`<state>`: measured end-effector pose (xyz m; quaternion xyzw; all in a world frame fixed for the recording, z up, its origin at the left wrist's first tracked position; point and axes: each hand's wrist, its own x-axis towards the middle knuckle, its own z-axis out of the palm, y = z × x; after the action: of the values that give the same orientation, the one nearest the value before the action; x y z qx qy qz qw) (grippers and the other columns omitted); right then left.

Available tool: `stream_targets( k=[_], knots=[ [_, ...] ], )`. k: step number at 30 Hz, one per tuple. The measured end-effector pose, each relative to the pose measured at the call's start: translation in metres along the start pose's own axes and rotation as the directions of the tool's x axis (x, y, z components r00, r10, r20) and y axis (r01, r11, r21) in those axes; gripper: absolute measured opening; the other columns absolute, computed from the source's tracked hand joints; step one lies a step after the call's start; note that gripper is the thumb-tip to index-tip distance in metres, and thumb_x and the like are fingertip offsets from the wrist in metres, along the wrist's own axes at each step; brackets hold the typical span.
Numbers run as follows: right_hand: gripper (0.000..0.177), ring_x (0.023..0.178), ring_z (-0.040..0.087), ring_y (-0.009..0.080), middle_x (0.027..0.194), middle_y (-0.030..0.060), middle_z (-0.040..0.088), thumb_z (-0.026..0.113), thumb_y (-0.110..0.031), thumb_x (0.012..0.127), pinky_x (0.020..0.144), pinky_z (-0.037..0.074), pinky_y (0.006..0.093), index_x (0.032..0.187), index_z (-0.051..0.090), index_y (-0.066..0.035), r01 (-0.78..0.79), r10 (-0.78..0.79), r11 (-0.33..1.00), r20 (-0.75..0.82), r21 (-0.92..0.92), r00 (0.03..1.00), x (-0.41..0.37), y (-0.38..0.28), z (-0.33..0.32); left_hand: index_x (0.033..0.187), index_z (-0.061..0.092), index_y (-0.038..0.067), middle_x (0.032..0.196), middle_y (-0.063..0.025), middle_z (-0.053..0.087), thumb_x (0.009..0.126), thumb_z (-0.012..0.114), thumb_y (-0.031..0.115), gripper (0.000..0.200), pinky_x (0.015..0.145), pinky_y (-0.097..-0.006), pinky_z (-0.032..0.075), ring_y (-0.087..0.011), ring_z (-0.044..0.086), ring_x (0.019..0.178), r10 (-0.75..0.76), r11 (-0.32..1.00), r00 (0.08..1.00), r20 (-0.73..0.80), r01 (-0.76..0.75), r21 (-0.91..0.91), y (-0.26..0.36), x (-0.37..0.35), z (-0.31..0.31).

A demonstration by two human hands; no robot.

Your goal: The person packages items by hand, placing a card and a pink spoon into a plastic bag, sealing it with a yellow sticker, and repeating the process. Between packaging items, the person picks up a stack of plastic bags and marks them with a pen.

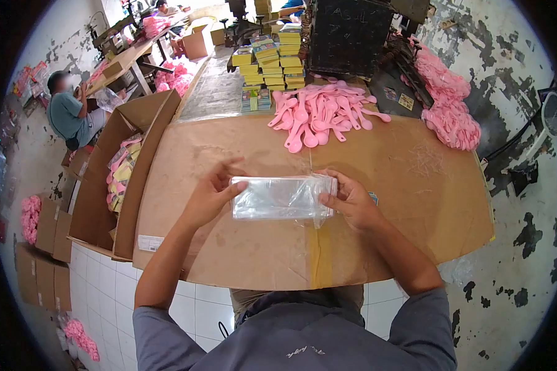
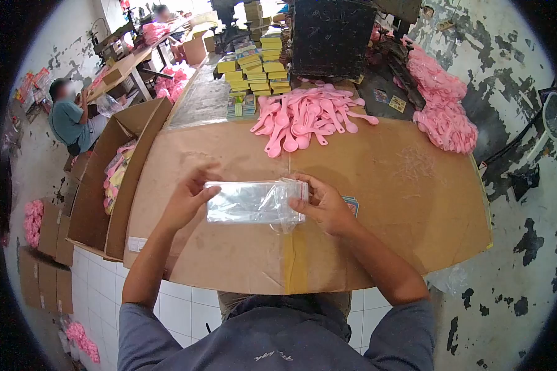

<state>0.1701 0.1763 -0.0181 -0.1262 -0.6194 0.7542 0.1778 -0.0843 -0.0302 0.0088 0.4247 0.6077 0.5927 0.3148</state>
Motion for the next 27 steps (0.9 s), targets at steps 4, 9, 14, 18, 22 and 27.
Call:
stream_targets(
  k=[4, 9, 14, 18, 22, 27],
  knots=[
    [0.057, 0.12, 0.06, 0.0171, 0.135, 0.0083, 0.061, 0.073, -0.011, 0.097, 0.104, 0.049, 0.0331, 0.145, 0.047, 0.002, 0.012, -0.008, 0.999, -0.084, 0.048, 0.996, 0.003, 0.009, 0.001, 0.142, 0.056, 0.002, 0.11, -0.0018, 0.068, 0.11, 0.052, 0.033, 0.045, 0.09, -0.0277, 0.051, -0.0081, 0.062, 0.098, -0.256, 0.959, 0.954, 0.156, 0.272, -0.085, -0.01, -0.004, -0.008],
    [0.059, 0.12, 0.061, 0.0168, 0.133, 0.0089, 0.061, 0.074, -0.01, 0.095, 0.104, 0.049, 0.0333, 0.145, 0.045, 0.002, 0.031, -0.027, 0.998, -0.077, 0.052, 0.997, 0.0, 0.011, 0.007, 0.14, 0.058, -0.002, 0.108, -0.0034, 0.07, 0.111, 0.048, 0.035, 0.048, 0.087, -0.0256, 0.051, -0.0082, 0.063, 0.097, 0.041, 0.998, 0.994, -0.099, -0.046, -0.053, -0.017, -0.006, 0.019],
    [0.057, 0.119, 0.061, 0.0165, 0.133, 0.0088, 0.061, 0.075, -0.007, 0.094, 0.103, 0.05, 0.0322, 0.142, 0.047, 0.002, 0.015, -0.012, 0.999, -0.086, 0.039, 0.996, 0.001, 0.018, 0.009, 0.139, 0.06, -0.003, 0.108, -0.0035, 0.07, 0.113, 0.043, 0.035, 0.049, 0.085, -0.0238, 0.05, -0.008, 0.062, 0.095, 0.178, 0.974, 0.963, -0.202, -0.142, 0.178, -0.017, -0.011, 0.021],
    [0.054, 0.117, 0.062, 0.016, 0.129, 0.0085, 0.063, 0.075, -0.005, 0.093, 0.101, 0.051, 0.0314, 0.14, 0.049, 0.002, 0.022, -0.019, 0.999, -0.07, 0.05, 0.997, 0.002, 0.019, 0.004, 0.138, 0.062, -0.003, 0.106, -0.003, 0.071, 0.113, 0.045, 0.033, 0.047, 0.087, -0.0232, 0.049, -0.0068, 0.06, 0.098, 0.185, 0.963, 0.947, -0.262, -0.121, 0.24, -0.014, -0.01, 0.016],
    [0.053, 0.113, 0.064, 0.0152, 0.124, 0.0079, 0.065, 0.076, -0.004, 0.092, 0.099, 0.052, 0.0312, 0.138, 0.051, 0.002, -0.005, 0.019, 0.996, -0.149, 0.092, 0.989, 0.004, 0.006, 0.003, 0.134, 0.065, -0.002, 0.108, -0.0035, 0.072, 0.112, 0.046, 0.032, 0.045, 0.089, -0.0235, 0.05, -0.0073, 0.061, 0.099, 0.185, 0.978, 0.928, -0.323, -0.14, 0.158, -0.01, -0.002, -0.007],
    [0.048, 0.109, 0.066, 0.0149, 0.12, 0.0084, 0.067, 0.077, -0.008, 0.093, 0.093, 0.054, 0.0308, 0.134, 0.055, 0.002, -0.025, 0.048, 0.992, -0.188, 0.126, 0.981, 0.005, 0.004, -0.006, 0.126, 0.071, 0.0, 0.089, 0.0008, 0.069, 0.111, 0.051, 0.032, 0.041, 0.067, -0.0217, 0.047, -0.0038, 0.058, 0.075, 0.203, 0.966, 0.901, -0.383, -0.121, 0.226, -0.012, 0.008, -0.048]
  ],
)
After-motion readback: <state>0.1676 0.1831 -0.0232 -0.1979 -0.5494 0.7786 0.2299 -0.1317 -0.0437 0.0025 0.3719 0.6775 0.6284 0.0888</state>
